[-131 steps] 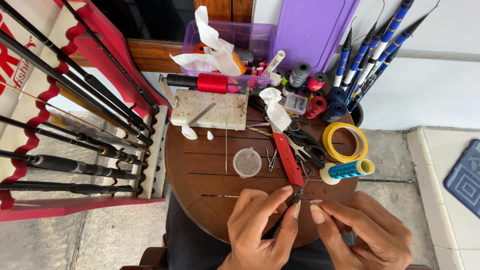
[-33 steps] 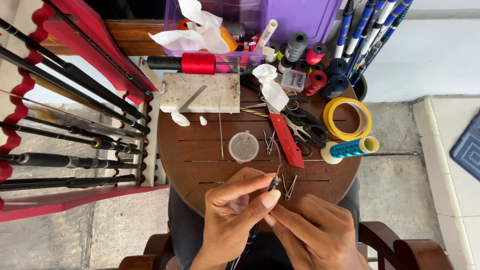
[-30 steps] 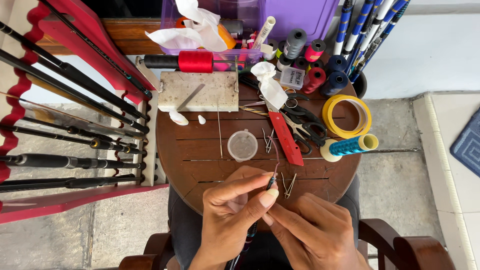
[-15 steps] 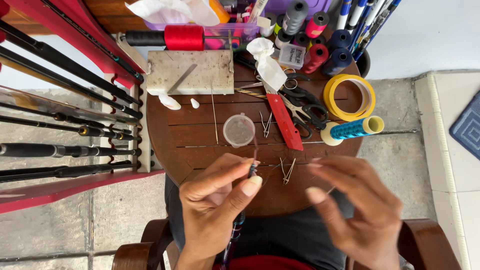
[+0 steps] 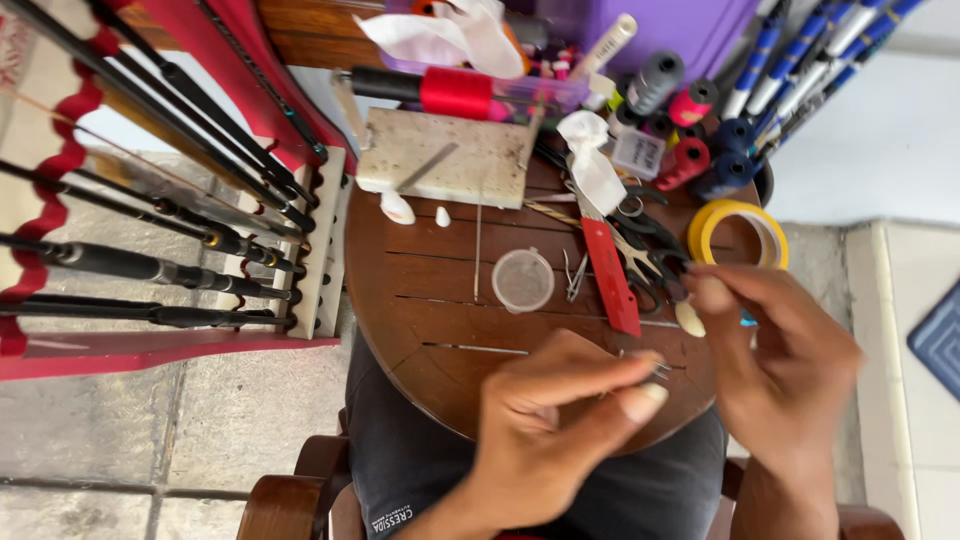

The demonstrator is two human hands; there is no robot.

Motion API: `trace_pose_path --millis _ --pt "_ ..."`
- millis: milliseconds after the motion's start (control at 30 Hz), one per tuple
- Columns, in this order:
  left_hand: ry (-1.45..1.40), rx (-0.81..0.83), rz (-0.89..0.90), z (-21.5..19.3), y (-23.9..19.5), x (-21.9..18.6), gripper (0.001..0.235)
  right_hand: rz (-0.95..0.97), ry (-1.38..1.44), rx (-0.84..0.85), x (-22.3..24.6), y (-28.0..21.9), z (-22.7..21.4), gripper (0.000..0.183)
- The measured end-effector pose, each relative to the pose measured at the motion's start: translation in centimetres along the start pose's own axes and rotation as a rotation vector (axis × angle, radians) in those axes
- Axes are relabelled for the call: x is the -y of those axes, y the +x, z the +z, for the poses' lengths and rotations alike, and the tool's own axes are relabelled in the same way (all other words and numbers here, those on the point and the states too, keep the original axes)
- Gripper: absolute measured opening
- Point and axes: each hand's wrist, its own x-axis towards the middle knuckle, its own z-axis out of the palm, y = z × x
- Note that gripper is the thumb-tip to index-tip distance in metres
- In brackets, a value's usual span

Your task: The person wraps thread around the tip of a fishing rod using a needle and pliers. They repeatedly wind the thread, tighten it with pliers, and trim excess thread with a knife. The process is repeated multiple times to build up the wrap.

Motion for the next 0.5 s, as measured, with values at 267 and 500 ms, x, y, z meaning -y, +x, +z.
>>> trace_pose_path --millis 267,500 --pt "-0.071 0.06 0.037 2.3 -0.2 1.5 0.023 -0.168 -0.164 0.611 -3.2 7.0 9.7 0.026" --pt "-0.059 0.06 0.004 2.4 -0.5 3.5 0.024 -0.229 -0.361 0.926 -5.4 7.9 15.1 0.04"
